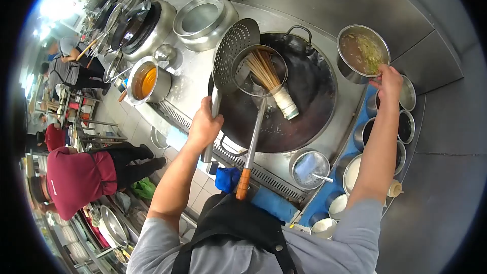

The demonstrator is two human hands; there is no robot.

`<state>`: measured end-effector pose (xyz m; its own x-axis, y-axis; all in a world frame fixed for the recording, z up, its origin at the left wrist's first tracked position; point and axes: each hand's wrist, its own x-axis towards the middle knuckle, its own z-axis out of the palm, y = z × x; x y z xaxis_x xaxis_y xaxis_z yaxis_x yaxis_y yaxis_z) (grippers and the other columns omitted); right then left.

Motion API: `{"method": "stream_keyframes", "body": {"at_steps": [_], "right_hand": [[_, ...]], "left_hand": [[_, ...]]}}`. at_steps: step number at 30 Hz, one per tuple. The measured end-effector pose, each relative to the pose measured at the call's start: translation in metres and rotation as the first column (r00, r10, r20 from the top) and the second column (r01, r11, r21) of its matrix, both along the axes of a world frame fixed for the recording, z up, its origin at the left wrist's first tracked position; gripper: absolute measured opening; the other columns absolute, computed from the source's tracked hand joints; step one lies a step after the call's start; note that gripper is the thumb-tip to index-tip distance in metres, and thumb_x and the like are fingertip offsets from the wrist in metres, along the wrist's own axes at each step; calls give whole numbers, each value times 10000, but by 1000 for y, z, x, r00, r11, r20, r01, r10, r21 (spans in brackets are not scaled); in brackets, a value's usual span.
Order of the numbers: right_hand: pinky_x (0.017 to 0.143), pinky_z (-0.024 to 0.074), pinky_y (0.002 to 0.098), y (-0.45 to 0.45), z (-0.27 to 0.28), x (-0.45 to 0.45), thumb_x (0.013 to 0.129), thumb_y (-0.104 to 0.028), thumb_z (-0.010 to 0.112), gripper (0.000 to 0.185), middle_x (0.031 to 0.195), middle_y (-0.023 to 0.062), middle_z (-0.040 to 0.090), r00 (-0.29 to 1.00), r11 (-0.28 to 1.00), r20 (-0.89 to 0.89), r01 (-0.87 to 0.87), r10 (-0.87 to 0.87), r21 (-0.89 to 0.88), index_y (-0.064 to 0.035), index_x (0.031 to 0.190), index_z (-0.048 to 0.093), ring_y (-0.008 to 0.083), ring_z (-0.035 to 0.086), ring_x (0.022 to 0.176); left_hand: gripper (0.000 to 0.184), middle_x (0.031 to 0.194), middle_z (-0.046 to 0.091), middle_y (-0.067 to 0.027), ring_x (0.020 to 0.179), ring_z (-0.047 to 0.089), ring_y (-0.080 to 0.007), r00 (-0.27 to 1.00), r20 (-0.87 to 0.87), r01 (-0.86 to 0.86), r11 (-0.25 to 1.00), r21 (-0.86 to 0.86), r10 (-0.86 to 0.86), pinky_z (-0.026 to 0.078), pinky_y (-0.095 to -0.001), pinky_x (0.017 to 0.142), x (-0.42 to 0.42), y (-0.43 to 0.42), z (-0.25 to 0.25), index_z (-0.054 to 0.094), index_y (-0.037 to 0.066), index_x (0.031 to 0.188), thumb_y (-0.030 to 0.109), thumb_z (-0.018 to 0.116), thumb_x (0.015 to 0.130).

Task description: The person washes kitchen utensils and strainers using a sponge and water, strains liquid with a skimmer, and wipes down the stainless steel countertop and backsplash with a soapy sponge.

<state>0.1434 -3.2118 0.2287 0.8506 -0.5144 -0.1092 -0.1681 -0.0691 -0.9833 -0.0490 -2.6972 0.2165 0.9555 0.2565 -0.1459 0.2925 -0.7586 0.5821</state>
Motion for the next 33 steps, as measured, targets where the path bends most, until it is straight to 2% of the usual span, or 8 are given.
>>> {"method": "stream_keyframes", "body": {"at_steps": [5, 8, 9, 13, 18, 22, 30, 33], "right_hand": [[578, 619, 394, 49, 52, -35, 846, -144, 661, 120, 737, 12, 491, 998, 997, 13, -53, 54, -61, -25, 841, 662, 143, 527, 622], [580, 623, 379, 94, 70, -52, 848, -146, 659, 124, 738, 15, 511, 993, 989, 7, -121, 122, -84, -22, 842, 666, 138, 543, 618], [581, 625, 375, 111, 77, -60, 848, -147, 659, 126, 738, 17, 522, 990, 986, 11, -139, 141, -95, -21, 844, 668, 137, 552, 617], [578, 631, 366, 202, 91, -96, 857, -147, 654, 139, 717, 30, 590, 978, 976, 50, -195, 200, -101, -10, 853, 678, 141, 606, 590], [520, 632, 348, 331, 77, -133, 873, -117, 640, 118, 700, 36, 599, 975, 975, -5, -221, 221, 31, -4, 860, 673, 138, 615, 555], [533, 650, 375, 430, 47, -157, 863, -88, 645, 93, 694, 47, 591, 954, 955, -77, -282, 289, 90, 3, 849, 663, 149, 610, 553], [473, 599, 359, 555, -44, -206, 851, -91, 663, 100, 639, 45, 581, 934, 946, -210, -246, 289, 209, -46, 764, 642, 148, 589, 510], [484, 578, 338, 566, -67, -217, 853, -92, 650, 144, 633, 45, 583, 928, 966, -271, -244, 257, 81, -47, 720, 618, 142, 562, 504]], "left_hand": [[612, 1207, 621, -361, 998, 655, -525, 985, 173, -10, 997, 77, -3, 514, -575, 900, -2, 22, -8, 387, -20, 1412, 98, 621, 860], [606, 1102, 664, -344, 965, 661, -531, 962, 271, -41, 999, -10, 42, 520, -562, 881, -9, 49, 0, 394, -17, 1418, 99, 629, 872], [612, 1050, 669, -352, 961, 656, -547, 959, 273, -28, 981, -194, 81, 512, -552, 903, -15, 64, 7, 407, -15, 1424, 97, 640, 869], [463, 711, 579, -40, 542, 554, -114, 979, 114, -30, 670, -742, 170, 451, -300, 478, -40, 141, 6, 462, -22, 1333, 77, 639, 917], [308, 747, 561, -46, 526, 538, -129, 987, -126, -156, 452, -878, 96, 449, -299, 450, -92, 261, -38, 529, -4, 1175, 37, 644, 892], [268, 761, 565, -39, 545, 539, -121, 964, -263, -220, 427, -877, -45, 453, -292, 449, -109, 326, -81, 554, 13, 1137, 34, 649, 888], [221, 800, 603, -52, 601, 566, -121, 913, -324, -263, 250, -932, -249, 473, -276, 489, -96, 382, -161, 576, 2, 1080, 112, 682, 920], [457, 830, 628, -76, 621, 591, -148, 885, -360, -276, 291, -916, -296, 513, -294, 509, -84, 395, -181, 525, -94, 1276, 156, 700, 936]]}}
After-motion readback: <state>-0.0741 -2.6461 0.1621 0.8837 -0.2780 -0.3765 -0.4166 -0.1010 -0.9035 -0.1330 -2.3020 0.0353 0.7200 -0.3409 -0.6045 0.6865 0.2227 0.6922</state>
